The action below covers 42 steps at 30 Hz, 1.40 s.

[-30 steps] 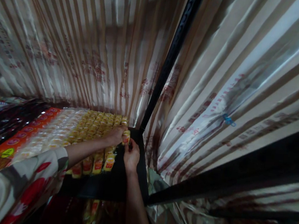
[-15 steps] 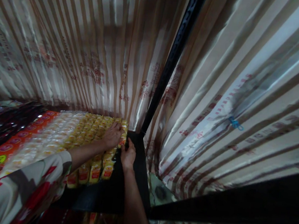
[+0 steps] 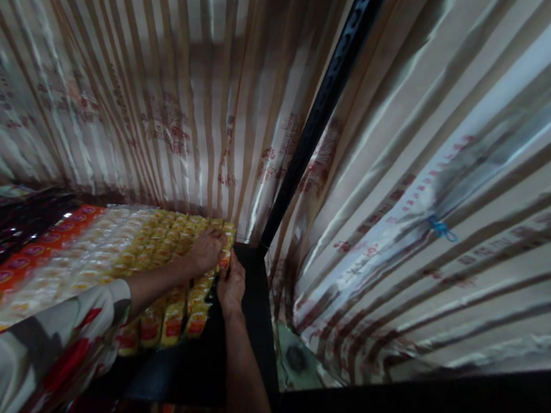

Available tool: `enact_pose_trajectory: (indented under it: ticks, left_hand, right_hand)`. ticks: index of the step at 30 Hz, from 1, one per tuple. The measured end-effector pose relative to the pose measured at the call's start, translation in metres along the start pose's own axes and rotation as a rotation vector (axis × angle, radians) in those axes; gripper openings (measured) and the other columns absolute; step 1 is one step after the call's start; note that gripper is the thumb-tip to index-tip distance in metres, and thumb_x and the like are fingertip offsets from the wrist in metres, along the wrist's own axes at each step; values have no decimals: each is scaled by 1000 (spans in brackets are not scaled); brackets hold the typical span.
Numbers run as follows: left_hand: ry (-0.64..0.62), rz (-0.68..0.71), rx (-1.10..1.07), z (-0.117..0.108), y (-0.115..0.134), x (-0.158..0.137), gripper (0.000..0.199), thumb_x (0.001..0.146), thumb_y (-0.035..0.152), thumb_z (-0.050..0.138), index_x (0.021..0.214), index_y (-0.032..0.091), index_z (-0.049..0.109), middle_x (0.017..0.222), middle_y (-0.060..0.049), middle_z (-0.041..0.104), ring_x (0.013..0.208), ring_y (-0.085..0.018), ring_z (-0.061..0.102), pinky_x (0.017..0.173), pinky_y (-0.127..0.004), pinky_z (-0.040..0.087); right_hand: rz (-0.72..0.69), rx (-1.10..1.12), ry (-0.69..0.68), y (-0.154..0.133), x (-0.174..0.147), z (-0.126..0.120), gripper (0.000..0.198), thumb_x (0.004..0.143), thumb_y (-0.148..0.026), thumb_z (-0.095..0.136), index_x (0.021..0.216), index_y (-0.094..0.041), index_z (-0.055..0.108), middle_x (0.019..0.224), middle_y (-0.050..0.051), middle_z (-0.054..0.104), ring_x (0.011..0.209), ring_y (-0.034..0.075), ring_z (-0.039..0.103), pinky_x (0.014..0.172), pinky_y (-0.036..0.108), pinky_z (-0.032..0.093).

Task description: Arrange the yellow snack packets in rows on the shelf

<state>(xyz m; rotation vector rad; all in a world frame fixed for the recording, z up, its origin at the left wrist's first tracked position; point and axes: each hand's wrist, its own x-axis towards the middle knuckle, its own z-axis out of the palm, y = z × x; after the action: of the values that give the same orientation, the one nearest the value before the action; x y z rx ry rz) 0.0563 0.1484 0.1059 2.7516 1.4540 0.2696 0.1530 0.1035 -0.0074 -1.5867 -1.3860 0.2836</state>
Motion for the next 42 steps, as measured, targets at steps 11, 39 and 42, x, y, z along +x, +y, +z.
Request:
enact_pose_trajectory:
  ticks: [11,39,42]
  left_hand:
    - [-8,-37,-36,7,-3,4,27,74,24,59,98,11,56,103,-12,60,107,-27,46,92,-39,36]
    - [230,20,-462,-39,36,-72,19,81,15,43,82,17,63,88,-7,62,96,-21,51,91,-34,40]
    - [248,56,-750,-36,48,-136,23,84,17,40,87,21,63,88,-4,64,88,-17,56,85,-30,44]
  right_hand:
    - [-1,-5,-18,-1,1,3,51,77,-17,42,128,-20,49,119,7,60,114,22,50,100,40,39]
    - [108,141,90,-10,-17,-24,55,77,-40,44,123,-10,50,127,17,52,122,28,43,103,49,33]
    - [260,293,157,-32,-48,-50,54,78,-45,47,122,-13,48,125,16,53,114,26,52,97,44,41]
